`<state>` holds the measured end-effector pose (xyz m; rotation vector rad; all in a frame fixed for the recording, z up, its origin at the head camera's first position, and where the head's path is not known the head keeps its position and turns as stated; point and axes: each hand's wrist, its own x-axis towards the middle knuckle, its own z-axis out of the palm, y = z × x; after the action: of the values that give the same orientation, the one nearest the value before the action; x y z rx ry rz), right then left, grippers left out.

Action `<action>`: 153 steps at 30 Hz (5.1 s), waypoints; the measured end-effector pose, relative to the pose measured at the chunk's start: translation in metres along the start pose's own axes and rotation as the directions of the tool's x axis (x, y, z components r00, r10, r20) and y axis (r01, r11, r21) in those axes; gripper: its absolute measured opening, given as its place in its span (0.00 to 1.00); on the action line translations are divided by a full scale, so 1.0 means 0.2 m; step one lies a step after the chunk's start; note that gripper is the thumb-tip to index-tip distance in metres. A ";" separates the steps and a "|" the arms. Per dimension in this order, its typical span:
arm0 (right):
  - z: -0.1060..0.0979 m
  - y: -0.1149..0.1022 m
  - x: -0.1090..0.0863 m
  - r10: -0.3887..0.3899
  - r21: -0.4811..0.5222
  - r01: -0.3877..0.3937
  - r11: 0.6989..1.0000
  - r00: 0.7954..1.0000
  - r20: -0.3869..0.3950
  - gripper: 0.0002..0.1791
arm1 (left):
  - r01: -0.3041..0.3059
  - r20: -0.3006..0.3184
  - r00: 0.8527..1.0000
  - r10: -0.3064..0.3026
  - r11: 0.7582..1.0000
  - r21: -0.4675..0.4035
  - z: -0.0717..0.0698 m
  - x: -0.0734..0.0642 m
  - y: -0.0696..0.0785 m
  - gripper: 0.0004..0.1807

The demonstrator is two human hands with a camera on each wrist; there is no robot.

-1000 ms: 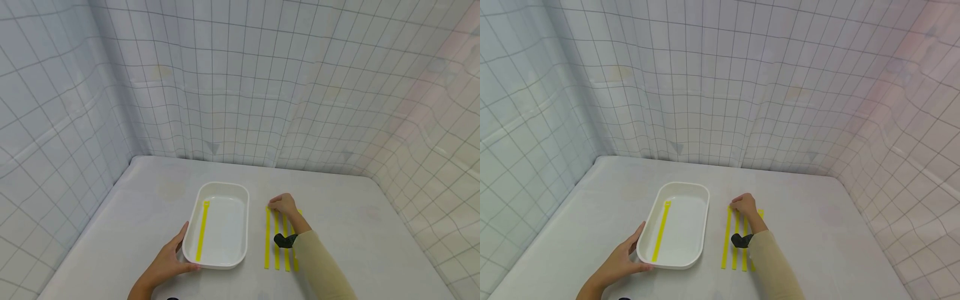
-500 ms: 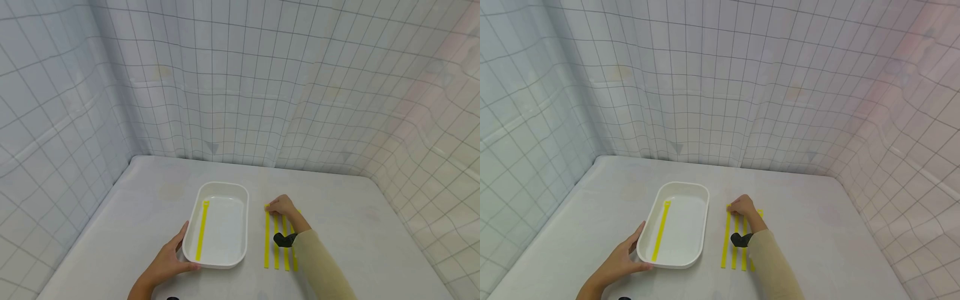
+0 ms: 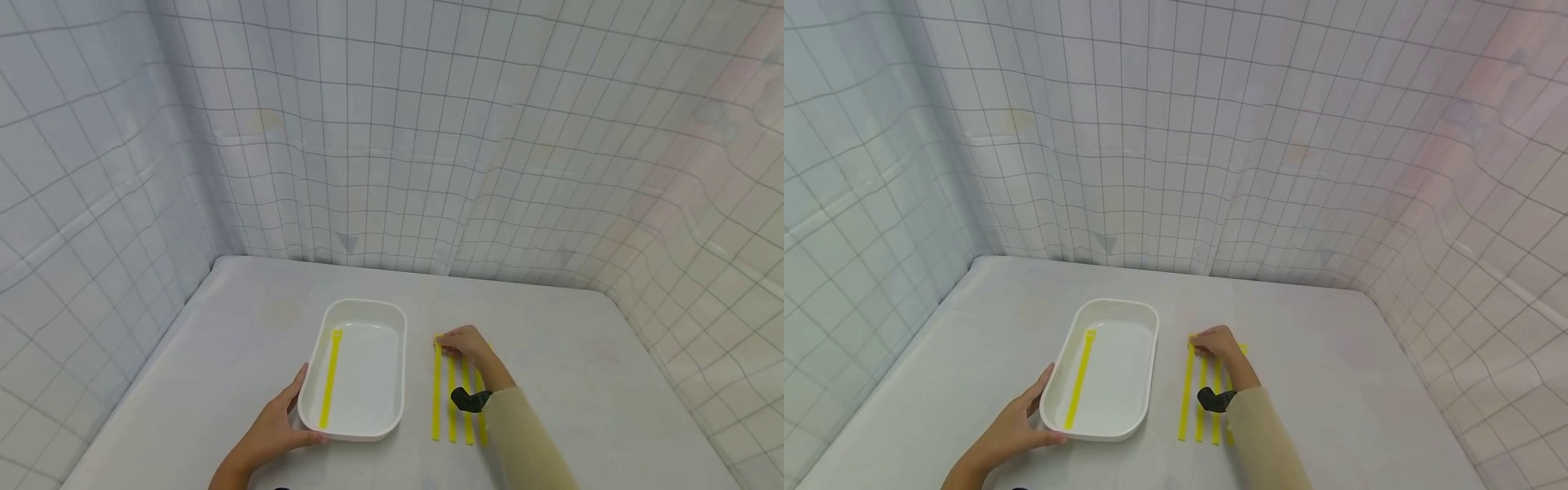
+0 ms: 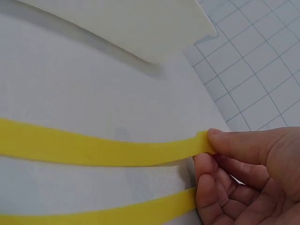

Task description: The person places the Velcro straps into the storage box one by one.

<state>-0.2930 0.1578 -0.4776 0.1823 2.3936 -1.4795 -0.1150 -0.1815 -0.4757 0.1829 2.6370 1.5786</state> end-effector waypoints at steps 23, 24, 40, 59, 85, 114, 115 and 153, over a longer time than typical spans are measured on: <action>-0.05 -0.05 -0.16 -0.129 0.196 0.125 0.973 0.992 0.006 0.15 | -0.009 -0.001 1.000 0.009 1.000 -0.010 0.00 -0.01 0.00 0.65; -0.05 -0.05 -0.16 -0.134 0.199 0.130 0.971 0.991 0.007 0.16 | -0.011 -0.002 1.000 0.011 1.000 -0.010 0.00 -0.01 0.00 0.65; -0.08 -0.08 -0.26 -0.179 0.212 0.172 0.962 0.984 0.017 0.14 | 0.003 0.007 1.000 -0.003 1.000 -0.022 0.00 -0.01 0.00 0.66; -0.08 -0.13 -0.39 -0.186 0.282 0.188 0.941 0.982 -0.034 0.12 | 0.031 0.014 0.999 -0.030 0.999 -0.029 0.00 0.00 0.01 0.66; -0.14 -0.08 -0.66 -0.167 0.456 0.229 0.860 0.971 -0.172 0.13 | 0.013 0.007 1.000 -0.013 1.000 -0.015 0.00 -0.01 0.00 0.66; -0.24 -0.41 -0.70 -0.473 0.502 0.467 0.728 0.872 -0.125 0.07 | -0.028 0.000 1.000 0.028 1.000 -0.009 0.00 -0.01 -0.01 0.65; -0.23 -0.43 -0.69 -0.478 0.505 0.467 0.726 0.870 -0.118 0.07 | -0.031 -0.001 1.000 0.031 0.999 -0.012 0.00 0.00 -0.01 0.65; 0.32 -0.50 -0.45 -0.403 0.409 0.315 0.857 0.903 0.151 0.12 | 0.014 0.006 1.000 -0.014 1.000 -0.028 0.00 -0.01 0.00 0.65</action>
<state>-0.2221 0.0600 -0.3893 -0.3632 2.0089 -2.0004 -0.1139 -0.1815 -0.4751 0.1673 2.6048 1.6072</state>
